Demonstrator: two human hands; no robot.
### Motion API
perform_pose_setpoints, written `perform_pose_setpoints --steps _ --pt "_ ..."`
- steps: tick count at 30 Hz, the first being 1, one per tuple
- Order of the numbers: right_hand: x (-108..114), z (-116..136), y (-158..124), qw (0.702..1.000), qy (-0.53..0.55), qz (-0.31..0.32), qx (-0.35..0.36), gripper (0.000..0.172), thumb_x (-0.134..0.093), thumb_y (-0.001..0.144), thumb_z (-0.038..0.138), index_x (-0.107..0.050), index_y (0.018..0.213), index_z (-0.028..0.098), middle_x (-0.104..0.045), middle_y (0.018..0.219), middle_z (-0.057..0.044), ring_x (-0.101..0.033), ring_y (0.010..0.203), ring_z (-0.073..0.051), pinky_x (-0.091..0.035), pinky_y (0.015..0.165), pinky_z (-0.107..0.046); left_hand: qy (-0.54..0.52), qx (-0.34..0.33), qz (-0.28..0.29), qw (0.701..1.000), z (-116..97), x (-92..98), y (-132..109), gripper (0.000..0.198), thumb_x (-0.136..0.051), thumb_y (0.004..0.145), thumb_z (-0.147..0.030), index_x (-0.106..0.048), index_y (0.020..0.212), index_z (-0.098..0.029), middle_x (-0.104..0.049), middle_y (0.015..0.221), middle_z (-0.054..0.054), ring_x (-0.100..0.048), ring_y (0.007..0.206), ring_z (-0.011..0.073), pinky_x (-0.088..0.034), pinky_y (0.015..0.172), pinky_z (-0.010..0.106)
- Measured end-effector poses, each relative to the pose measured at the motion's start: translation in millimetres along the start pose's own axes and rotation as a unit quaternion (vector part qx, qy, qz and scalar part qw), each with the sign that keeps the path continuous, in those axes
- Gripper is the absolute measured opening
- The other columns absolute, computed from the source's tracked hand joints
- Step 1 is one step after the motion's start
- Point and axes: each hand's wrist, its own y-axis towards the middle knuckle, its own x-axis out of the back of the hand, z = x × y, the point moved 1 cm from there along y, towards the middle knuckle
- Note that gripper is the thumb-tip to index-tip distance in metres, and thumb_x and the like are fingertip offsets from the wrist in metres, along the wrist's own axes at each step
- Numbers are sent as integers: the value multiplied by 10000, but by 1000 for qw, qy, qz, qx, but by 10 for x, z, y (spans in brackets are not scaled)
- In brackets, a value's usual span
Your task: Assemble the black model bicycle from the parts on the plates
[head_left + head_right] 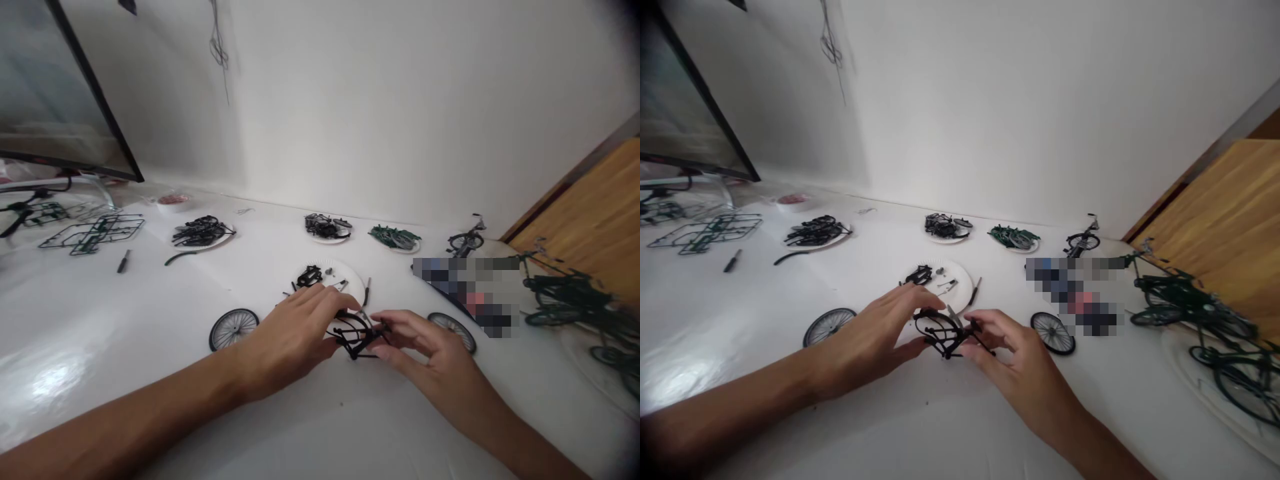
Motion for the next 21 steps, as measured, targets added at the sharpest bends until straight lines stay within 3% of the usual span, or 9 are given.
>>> perform_pose_setpoints --steps 3,7,12,17,19,21 --pt "-55 41 -6 999 48 14 -10 220 -690 861 334 -678 1057 234 -734 883 -10 -728 832 -179 -634 768 -312 -21 10 7 1000 18 -24 4 421 -590 909 -88 -416 1269 -220 -614 1146 67 -586 1072 221 -501 884 370" --pt "-15 61 -18 999 9 31 12 195 -666 872 360 -687 1013 226 -689 797 5 -701 729 -160 -619 670 -272 -40 31 3 999 116 -44 14 404 -584 929 -140 -408 1283 -223 -626 952 19 -609 875 166 -510 842 349" --pt "40 17 8 998 -53 0 39 192 -650 883 367 -691 1001 222 -717 822 -18 -705 753 -180 -597 668 -274 -66 59 42 995 234 21 41 539 -635 912 -186 -354 1371 -225 -614 905 -10 -579 835 140 -496 829 324" --pt "78 -5 11 985 -128 -70 96 184 -622 908 354 -690 1032 237 -748 908 -33 -716 835 -209 -583 744 -321 -112 17 99 989 168 140 43 545 -680 902 -278 -401 1366 -220 -619 928 11 -584 847 151 -496 774 299" --pt "111 25 -4 975 -151 -89 136 149 -620 910 331 -690 1002 237 -750 933 -34 -715 877 -211 -573 781 -318 -143 20 87 986 195 218 49 520 -650 928 -339 -404 1366 -207 -629 921 20 -592 815 148 -492 737 287" --pt "146 64 -17 970 -150 -85 171 125 -607 918 309 -686 971 229 -744 936 -36 -708 892 -203 -563 790 -301 -124 46 28 991 300 326 66 375 -519 1003 -335 -434 1336 -185 -644 896 28 -586 789 142 -476 738 290"
